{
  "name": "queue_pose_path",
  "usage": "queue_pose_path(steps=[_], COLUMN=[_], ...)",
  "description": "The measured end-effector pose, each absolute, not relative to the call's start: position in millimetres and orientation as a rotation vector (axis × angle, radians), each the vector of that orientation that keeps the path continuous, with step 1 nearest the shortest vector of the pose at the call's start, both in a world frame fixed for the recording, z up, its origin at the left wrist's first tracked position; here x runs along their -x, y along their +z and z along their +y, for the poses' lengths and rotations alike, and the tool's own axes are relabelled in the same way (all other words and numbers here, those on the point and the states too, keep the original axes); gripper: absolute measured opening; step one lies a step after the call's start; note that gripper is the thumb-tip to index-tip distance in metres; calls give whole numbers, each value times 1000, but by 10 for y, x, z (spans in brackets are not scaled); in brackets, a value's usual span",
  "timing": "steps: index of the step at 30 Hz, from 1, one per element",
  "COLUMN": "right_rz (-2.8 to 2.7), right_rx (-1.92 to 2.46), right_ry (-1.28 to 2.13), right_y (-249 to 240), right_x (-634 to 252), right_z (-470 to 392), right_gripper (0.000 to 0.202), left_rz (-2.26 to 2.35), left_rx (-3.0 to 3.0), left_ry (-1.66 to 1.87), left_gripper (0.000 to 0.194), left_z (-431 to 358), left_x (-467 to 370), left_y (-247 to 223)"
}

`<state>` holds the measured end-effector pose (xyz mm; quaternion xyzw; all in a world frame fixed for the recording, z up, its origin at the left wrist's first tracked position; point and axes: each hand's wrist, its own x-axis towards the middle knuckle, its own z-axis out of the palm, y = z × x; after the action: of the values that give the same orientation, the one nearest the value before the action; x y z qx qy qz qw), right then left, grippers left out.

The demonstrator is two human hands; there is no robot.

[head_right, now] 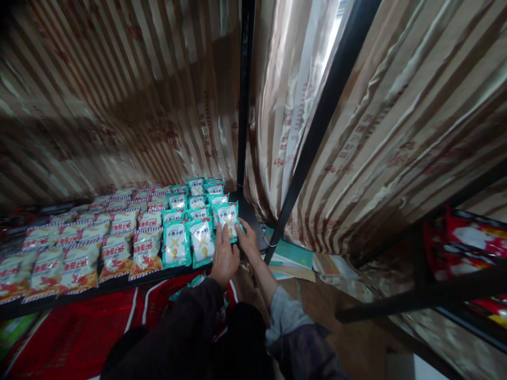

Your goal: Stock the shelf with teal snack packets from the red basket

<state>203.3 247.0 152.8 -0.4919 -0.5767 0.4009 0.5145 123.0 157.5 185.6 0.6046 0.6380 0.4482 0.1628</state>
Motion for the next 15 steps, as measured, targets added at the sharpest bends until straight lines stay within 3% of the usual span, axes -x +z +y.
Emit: queue_pose_path(steps=[15], right_rz=[-1549], right_rx=[1162], right_ry=[844], right_y=[1469], right_x=[-1880], right_z=[2479], right_gripper=[46], left_rz=[1847], left_rx=[-1795], left_ry=[1232], left_gripper=[68], left_z=[1627], left_x=[-1188], left_y=[1779])
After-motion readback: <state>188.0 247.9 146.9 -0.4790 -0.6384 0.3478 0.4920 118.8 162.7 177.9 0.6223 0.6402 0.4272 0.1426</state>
